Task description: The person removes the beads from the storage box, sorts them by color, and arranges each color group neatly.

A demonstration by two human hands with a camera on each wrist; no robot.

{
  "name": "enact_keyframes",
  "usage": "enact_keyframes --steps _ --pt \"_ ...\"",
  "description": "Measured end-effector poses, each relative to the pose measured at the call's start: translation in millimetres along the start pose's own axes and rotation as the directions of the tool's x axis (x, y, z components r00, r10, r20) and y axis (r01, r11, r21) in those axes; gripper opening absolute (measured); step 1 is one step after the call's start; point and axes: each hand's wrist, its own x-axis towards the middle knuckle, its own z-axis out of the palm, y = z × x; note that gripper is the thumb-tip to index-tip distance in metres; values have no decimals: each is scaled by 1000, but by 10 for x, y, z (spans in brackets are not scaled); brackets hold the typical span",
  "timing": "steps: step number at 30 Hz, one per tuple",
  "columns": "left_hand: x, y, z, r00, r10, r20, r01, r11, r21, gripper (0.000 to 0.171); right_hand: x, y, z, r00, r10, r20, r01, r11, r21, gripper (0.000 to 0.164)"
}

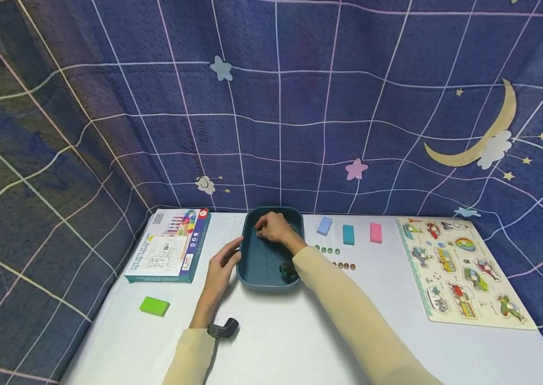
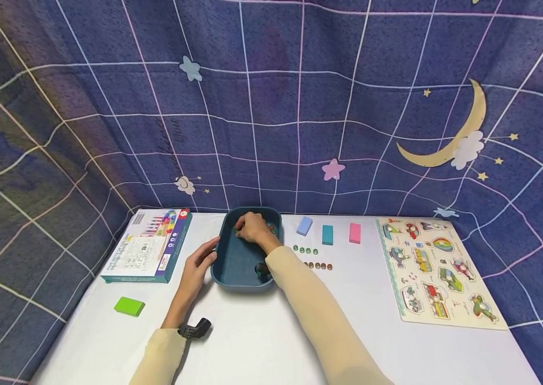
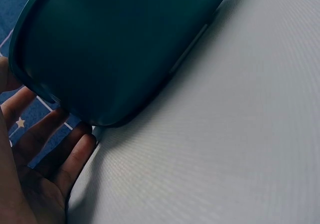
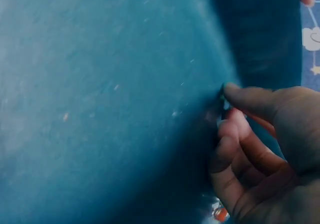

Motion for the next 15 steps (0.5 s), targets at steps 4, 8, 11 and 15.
enact_keyframes --steps 4,8,11,15 --pt "1 -3 -3 1000 4 -2 -4 1000 2 41 20 5 35 999 -34 -5 33 998 -54 16" --pt "-1 -2 1 1000 -2 -3 2 1000 2 40 9 0 2 999 -30 -19 30 999 -38 14" --pt "-4 -1 4 1000 -5 -3 5 1000 3 40 -23 -11 -95 999 -30 -33 30 999 22 14" --pt "-7 2 2 1000 -1 -4 1 1000 4 40 -124 -13 -322 997 -55 -48 59 995 81 15"
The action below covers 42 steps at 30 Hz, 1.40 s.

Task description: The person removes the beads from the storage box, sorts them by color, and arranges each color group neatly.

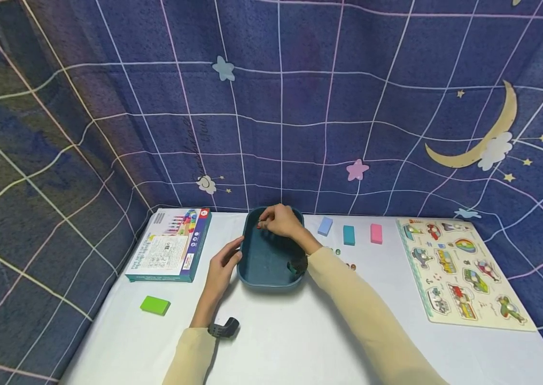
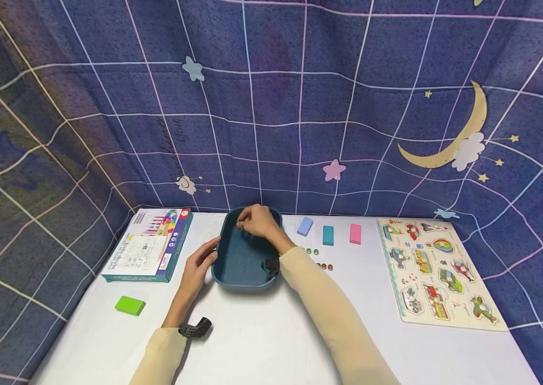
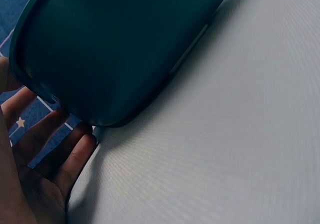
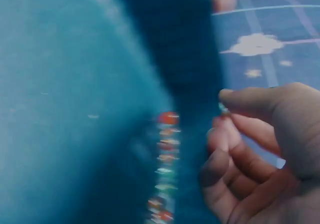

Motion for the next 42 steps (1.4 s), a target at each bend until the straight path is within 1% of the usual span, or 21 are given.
enact_keyframes --steps 3,6,9,13,16,19,23,27,31,36,42 --pt "0 1 -3 1000 7 -4 -7 1000 -3 41 -101 14 -211 1000 -24 -18 24 1000 10 16" --pt "6 -10 -3 1000 16 -14 -16 1000 -3 41 -240 90 -420 999 -39 -38 39 999 19 16" --pt "14 -20 2 1000 14 -19 -14 1000 -6 41 -445 245 -598 998 -37 -58 39 999 33 17" --pt "15 -17 13 1000 8 -13 -8 1000 -9 41 -781 527 -790 996 -35 -83 36 999 10 17" --pt "15 -6 25 1000 10 -6 -10 1000 -14 41 -1029 767 -892 996 -24 -84 21 999 -28 16" --pt "13 3 30 1000 10 1 -10 1000 -21 41 -1254 992 -953 998 12 -63 -14 999 -34 14" --pt "6 1 23 1000 0 1 0 1000 -17 42 -1473 1242 -984 998 41 -49 -43 998 -35 14" --pt "2 -7 13 1000 -2 -9 2 1000 -6 41 -1574 1413 -966 998 37 -52 -39 999 -37 13" --pt "3 -8 3 1000 8 -12 -8 1000 -5 41 -1585 1496 -928 998 18 -59 -20 999 -38 13" --pt "4 -6 -3 1000 10 -1 -10 1000 -14 42 -1580 1529 -900 997 21 -71 -24 998 -51 12" --pt "2 3 1 1000 0 3 0 1000 -21 42 -1582 1532 -896 997 32 -64 -34 999 -37 14"
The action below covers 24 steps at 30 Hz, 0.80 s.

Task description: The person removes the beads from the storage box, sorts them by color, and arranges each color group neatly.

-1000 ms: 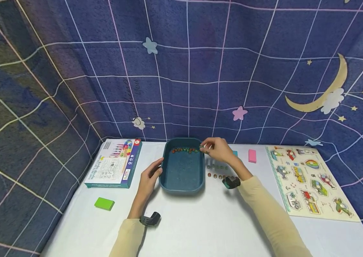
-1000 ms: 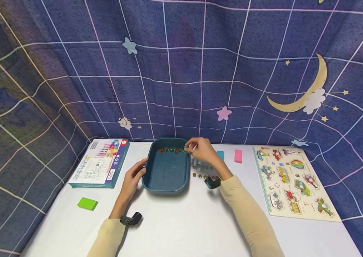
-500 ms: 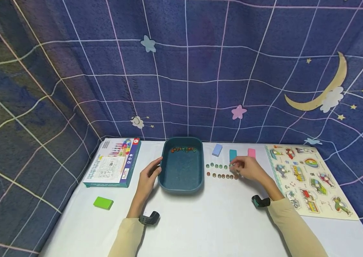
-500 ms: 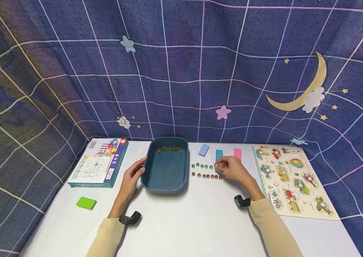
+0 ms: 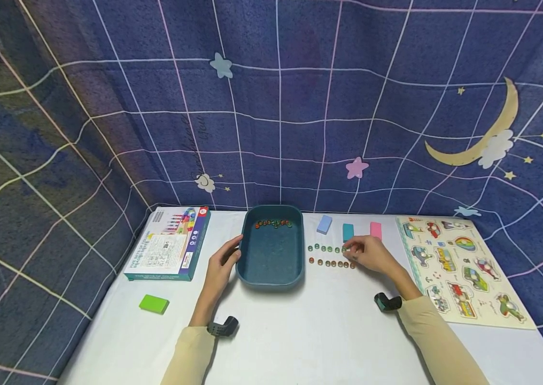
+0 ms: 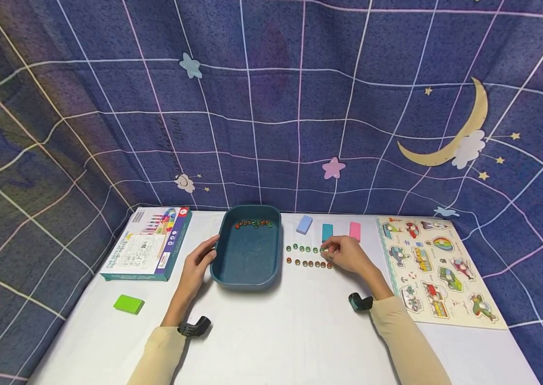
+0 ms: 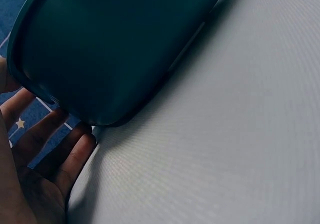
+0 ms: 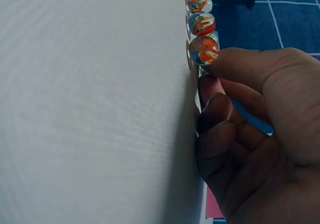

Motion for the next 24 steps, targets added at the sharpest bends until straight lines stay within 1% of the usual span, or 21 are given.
enact_keyframes --steps 3,8,12,14,17,20,24 --pt "1 1 7 1000 2 -4 -2 1000 -5 42 -9 -2 -11 1000 4 4 -4 1000 6 15" --pt "7 -15 20 1000 9 -8 -9 1000 12 41 -3 -33 -73 1000 -4 9 4 999 32 16" --pt "8 -20 27 1000 9 -10 -9 1000 19 41 94 -177 -137 1000 -13 -12 14 997 70 17" --pt "7 -22 26 1000 11 -11 -11 1000 15 41 179 -321 -149 999 -27 -27 29 996 85 19" --pt "4 -15 17 1000 21 -13 -21 1000 18 41 345 -599 -125 998 -55 -31 59 992 113 22" --pt "5 -14 5 1000 23 -13 -23 1000 22 41 549 -883 -36 995 -93 -21 95 985 144 23" --pt "8 -17 -2 1000 12 -11 -12 1000 24 41 848 -1209 169 992 -123 11 118 972 205 24"
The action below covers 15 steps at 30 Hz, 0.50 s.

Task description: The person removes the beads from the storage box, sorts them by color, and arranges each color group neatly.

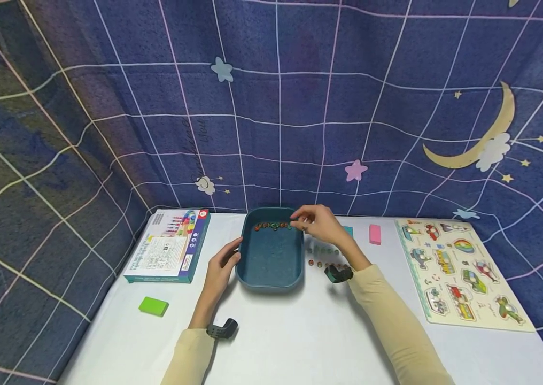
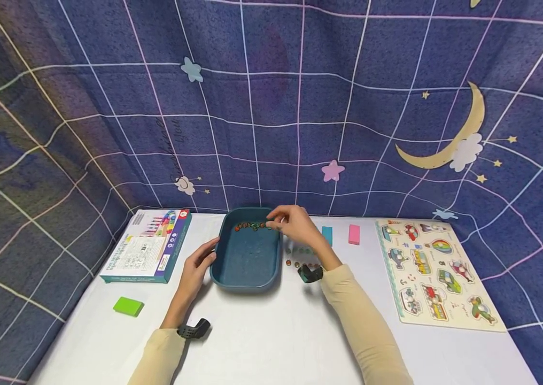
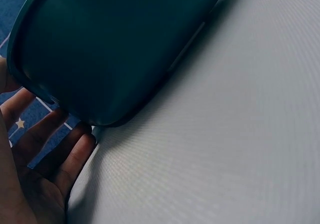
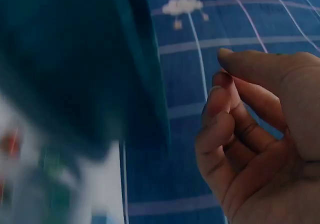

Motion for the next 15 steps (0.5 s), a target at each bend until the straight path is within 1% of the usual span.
enact_keyframes --steps 4,7,12,15 --pt "-12 -2 -1 1000 -2 0 2 1000 0 41 316 -148 281 1000 11 29 -13 998 56 25" --pt "-15 -6 0 1000 0 -3 0 1000 3 41 492 -181 484 998 50 41 -53 997 62 25" --pt "-8 -13 1 1000 4 -7 -4 1000 3 41 657 -129 799 985 163 52 -165 986 41 25" --pt "-11 2 2 1000 14 -1 -14 1000 -8 41 712 -91 950 979 196 60 -198 980 18 26"
